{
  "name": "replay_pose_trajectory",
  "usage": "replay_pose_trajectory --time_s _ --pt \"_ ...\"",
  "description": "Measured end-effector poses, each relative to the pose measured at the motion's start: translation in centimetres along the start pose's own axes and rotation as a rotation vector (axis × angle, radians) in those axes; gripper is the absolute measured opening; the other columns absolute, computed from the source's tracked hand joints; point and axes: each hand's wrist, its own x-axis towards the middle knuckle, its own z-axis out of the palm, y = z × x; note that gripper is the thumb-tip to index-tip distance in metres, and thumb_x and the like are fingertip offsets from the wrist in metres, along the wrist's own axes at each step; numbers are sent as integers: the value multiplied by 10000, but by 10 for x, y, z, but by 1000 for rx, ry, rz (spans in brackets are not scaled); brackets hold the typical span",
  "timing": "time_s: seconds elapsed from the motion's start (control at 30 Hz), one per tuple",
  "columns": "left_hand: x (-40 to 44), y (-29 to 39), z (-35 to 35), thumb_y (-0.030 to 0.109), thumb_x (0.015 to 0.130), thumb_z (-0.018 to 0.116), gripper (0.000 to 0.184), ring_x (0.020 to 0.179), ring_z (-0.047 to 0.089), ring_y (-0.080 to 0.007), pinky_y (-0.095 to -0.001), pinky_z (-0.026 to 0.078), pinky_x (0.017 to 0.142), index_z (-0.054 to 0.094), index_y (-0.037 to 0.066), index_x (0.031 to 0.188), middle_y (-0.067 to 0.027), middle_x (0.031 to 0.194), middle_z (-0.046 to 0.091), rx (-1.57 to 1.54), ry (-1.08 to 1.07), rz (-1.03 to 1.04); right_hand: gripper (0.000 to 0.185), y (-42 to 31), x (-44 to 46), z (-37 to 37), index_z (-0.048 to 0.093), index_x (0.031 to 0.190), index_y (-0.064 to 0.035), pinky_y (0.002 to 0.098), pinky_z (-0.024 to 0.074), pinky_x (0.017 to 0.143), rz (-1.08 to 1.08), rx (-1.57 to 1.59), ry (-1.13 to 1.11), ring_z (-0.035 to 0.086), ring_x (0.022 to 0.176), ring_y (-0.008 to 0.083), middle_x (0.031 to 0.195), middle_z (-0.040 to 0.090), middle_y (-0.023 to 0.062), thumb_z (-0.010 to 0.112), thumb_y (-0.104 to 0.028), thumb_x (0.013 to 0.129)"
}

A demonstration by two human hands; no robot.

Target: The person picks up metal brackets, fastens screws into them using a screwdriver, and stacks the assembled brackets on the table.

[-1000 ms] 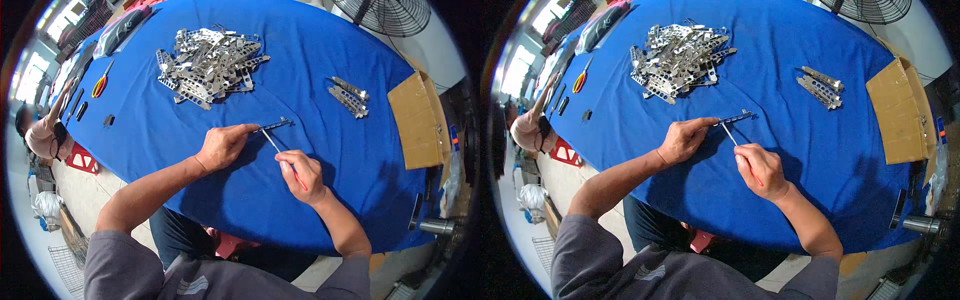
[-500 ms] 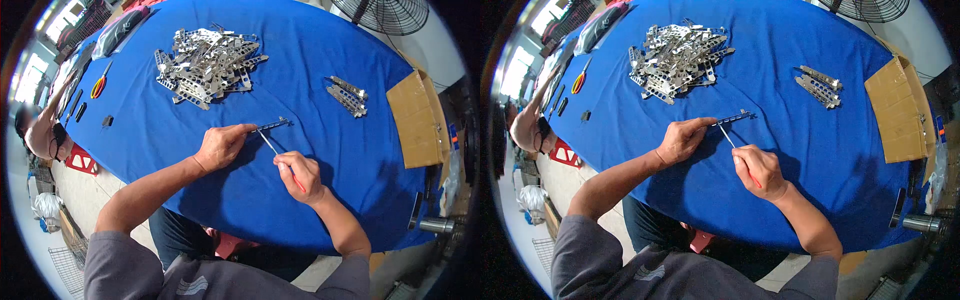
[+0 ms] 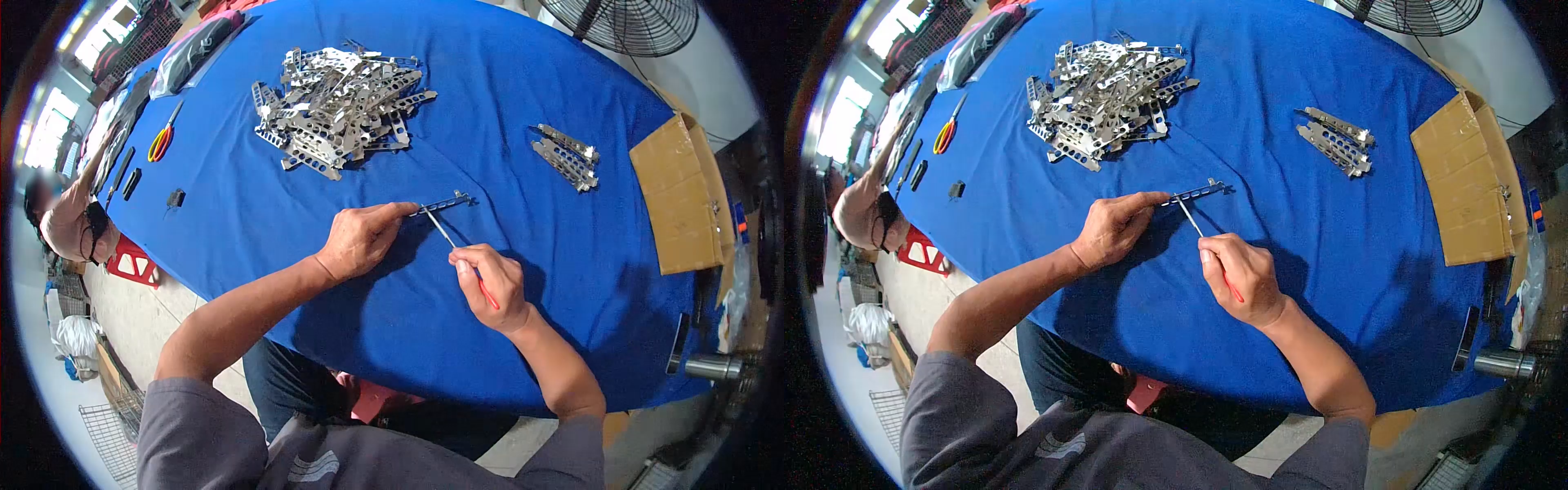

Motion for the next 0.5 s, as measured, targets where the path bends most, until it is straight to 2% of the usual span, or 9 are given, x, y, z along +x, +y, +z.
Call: replay_pose_trajectory --time_s 0.1,0.5 --pt "0 4 -4 47 1015 617 309 666 690 -284 -409 550 642 706 79 1309 -166 787 675 11 -28 -29 91 -1 -2 -3 652 1047 51 391 601 660 2 31 -50 746 755 320 898 728 182 664 30 959" --pt "-1 0 0 45 1014 615 304 661 683 -292 -404 548 633 703 77 1304 -157 773 663 20 -11 -21 74 -3 4 -1 651 1020 41 394 592 636 -26 9 3 741 725 323 889 727 178 673 24 951"
